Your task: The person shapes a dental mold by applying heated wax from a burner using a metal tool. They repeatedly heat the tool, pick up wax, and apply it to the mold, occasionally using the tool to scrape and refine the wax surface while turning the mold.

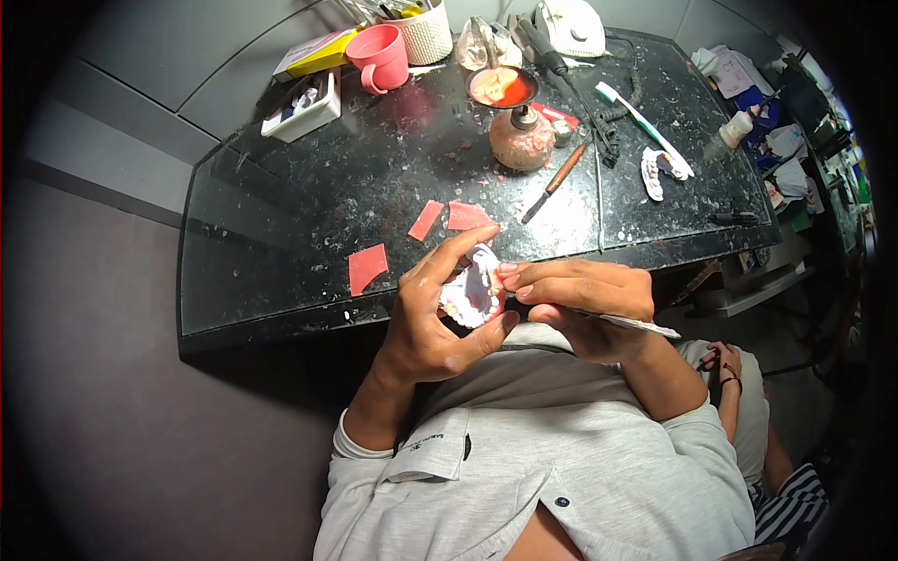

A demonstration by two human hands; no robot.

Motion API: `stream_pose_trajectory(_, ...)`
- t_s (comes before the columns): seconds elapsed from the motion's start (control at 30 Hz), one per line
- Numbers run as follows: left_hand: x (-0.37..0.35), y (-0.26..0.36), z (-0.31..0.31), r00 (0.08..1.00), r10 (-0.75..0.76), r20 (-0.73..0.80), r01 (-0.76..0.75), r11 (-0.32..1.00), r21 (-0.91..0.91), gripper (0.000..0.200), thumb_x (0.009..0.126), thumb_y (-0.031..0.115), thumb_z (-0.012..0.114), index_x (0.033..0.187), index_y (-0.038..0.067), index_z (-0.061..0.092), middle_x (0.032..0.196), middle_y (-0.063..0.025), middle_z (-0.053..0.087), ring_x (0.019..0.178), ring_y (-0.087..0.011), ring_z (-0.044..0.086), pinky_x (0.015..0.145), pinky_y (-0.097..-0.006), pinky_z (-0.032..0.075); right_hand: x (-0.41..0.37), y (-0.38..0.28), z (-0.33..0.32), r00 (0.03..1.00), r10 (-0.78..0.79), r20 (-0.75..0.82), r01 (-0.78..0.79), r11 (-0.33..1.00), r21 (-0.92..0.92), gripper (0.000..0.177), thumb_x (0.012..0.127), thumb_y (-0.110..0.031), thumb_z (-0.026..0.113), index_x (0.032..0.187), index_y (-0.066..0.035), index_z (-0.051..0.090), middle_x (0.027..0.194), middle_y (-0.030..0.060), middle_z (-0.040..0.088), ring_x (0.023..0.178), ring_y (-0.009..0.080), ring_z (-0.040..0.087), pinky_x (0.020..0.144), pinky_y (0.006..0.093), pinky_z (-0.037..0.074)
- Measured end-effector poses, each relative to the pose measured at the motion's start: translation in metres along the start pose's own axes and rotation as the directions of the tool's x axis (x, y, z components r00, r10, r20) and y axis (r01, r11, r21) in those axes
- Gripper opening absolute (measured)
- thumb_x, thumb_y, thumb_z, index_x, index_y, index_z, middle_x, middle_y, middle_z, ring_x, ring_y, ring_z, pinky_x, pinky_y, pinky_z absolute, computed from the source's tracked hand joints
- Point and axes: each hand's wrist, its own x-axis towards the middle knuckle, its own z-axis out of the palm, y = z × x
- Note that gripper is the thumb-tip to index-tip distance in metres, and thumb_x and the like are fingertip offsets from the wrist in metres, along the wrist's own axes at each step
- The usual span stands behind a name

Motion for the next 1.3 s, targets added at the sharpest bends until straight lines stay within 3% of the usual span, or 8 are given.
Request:
stream_pose_trajectory(0.4, 0.0, 0.004, -0.002, 1.0, 0.03, -0.009, -0.03, 0.997, 0.07, 0.072, 0.068, 0.011, 0.079, 0.133, -0.006, 0.054, 0.111, -0.0191, 0.066, 0.097, -0.0251, 0.066, 0.089, -0.0346, 0.05, 0.001, -0.003, -0.001, 1.0, 0.004, 0.014, -0.004, 1.0, -0.03, 0.015, 0.083, -0.006, 0.078, 0.095, 0.0, 0.072, 0.093, 0.0146, 0.075, 0.089, 0.0262, 0.075, 0.075, 0.0325, 0.062)
stream_pose_trajectory(0.5, 0.0, 0.006, -0.005, 0.999, -0.03, 0.044, 0.03, 1.0, 0.005, 0.072, 0.069, 0.014, 0.079, 0.134, -0.006, 0.054, 0.11, -0.0176, 0.065, 0.095, -0.0215, 0.065, 0.088, -0.0323, 0.05, -0.001, -0.002, -0.003, 1.0, 0.013, 0.022, -0.013, 1.0, -0.022, 0.016, 0.082, -0.006, 0.078, 0.096, 0.0, 0.072, 0.094, 0.0147, 0.075, 0.088, 0.0257, 0.075, 0.074, 0.0326, 0.062)
stream_pose_trajectory(0.57, -0.001, 0.006, -0.006, 0.99, -0.097, 0.101, 0.11, 0.984, -0.137, 0.074, 0.07, 0.015, 0.077, 0.136, -0.007, 0.053, 0.109, -0.0152, 0.065, 0.095, -0.0174, 0.062, 0.087, -0.0293, 0.048, -0.001, -0.002, -0.004, 1.0, 0.013, 0.023, -0.012, 1.0, -0.021, 0.016, 0.082, -0.006, 0.078, 0.096, -0.001, 0.073, 0.095, 0.0145, 0.075, 0.087, 0.0255, 0.075, 0.074, 0.0326, 0.062)
stream_pose_trajectory(0.7, 0.001, 0.003, -0.006, 0.984, -0.08, 0.16, 0.124, 0.95, -0.288, 0.076, 0.069, 0.015, 0.075, 0.138, -0.008, 0.051, 0.109, -0.0144, 0.065, 0.095, -0.0158, 0.059, 0.088, -0.0272, 0.046, -0.001, -0.003, -0.005, 1.0, 0.006, 0.027, -0.005, 1.0, -0.026, 0.017, 0.082, -0.008, 0.079, 0.097, -0.003, 0.073, 0.097, 0.0128, 0.075, 0.084, 0.0246, 0.075, 0.074, 0.0324, 0.062)
stream_pose_trajectory(0.8, 0.002, 0.006, -0.006, 0.962, -0.146, 0.229, 0.228, 0.894, -0.387, 0.081, 0.067, 0.016, 0.072, 0.14, -0.01, 0.049, 0.108, -0.0139, 0.065, 0.096, -0.0163, 0.058, 0.09, -0.0268, 0.044, -0.001, -0.004, -0.007, 0.999, -0.002, 0.045, 0.004, 0.999, -0.046, 0.018, 0.082, -0.01, 0.079, 0.098, -0.003, 0.074, 0.096, 0.0116, 0.076, 0.084, 0.0243, 0.075, 0.074, 0.0321, 0.062)
stream_pose_trajectory(0.87, 0.003, 0.006, -0.007, 0.944, -0.193, 0.266, 0.288, 0.876, -0.388, 0.089, 0.063, 0.029, 0.069, 0.137, -0.015, 0.049, 0.116, -0.0235, 0.065, 0.108, -0.0263, 0.063, 0.103, -0.034, 0.042, 0.0, -0.003, -0.007, 0.999, -0.011, 0.046, 0.013, 0.999, -0.041, 0.017, 0.083, -0.011, 0.078, 0.098, -0.003, 0.074, 0.096, 0.0113, 0.076, 0.084, 0.0244, 0.075, 0.074, 0.0322, 0.062)
stream_pose_trajectory(1.17, 0.001, -0.01, -0.002, 0.94, -0.117, 0.321, 0.291, 0.766, -0.574, 0.092, 0.064, 0.026, 0.068, 0.138, -0.022, 0.041, 0.129, -0.0333, 0.058, 0.121, -0.0353, 0.06, 0.11, -0.0429, 0.041, 0.003, -0.003, -0.008, 0.999, -0.006, 0.049, 0.005, 1.0, 0.016, 0.016, 0.084, -0.011, 0.077, 0.095, 0.0, 0.074, 0.094, 0.0126, 0.076, 0.088, 0.0255, 0.076, 0.077, 0.0334, 0.062)
stream_pose_trajectory(1.3, 0.001, -0.01, -0.003, 0.926, -0.098, 0.366, 0.321, 0.714, -0.622, 0.09, 0.065, 0.023, 0.068, 0.142, -0.017, 0.042, 0.128, -0.0255, 0.061, 0.121, -0.027, 0.059, 0.11, -0.0345, 0.036, 0.002, -0.001, -0.008, 0.999, -0.012, 0.051, 0.009, 0.999, 0.047, 0.017, 0.086, -0.013, 0.075, 0.092, 0.003, 0.073, 0.09, 0.0147, 0.076, 0.086, 0.0268, 0.076, 0.076, 0.0343, 0.063)
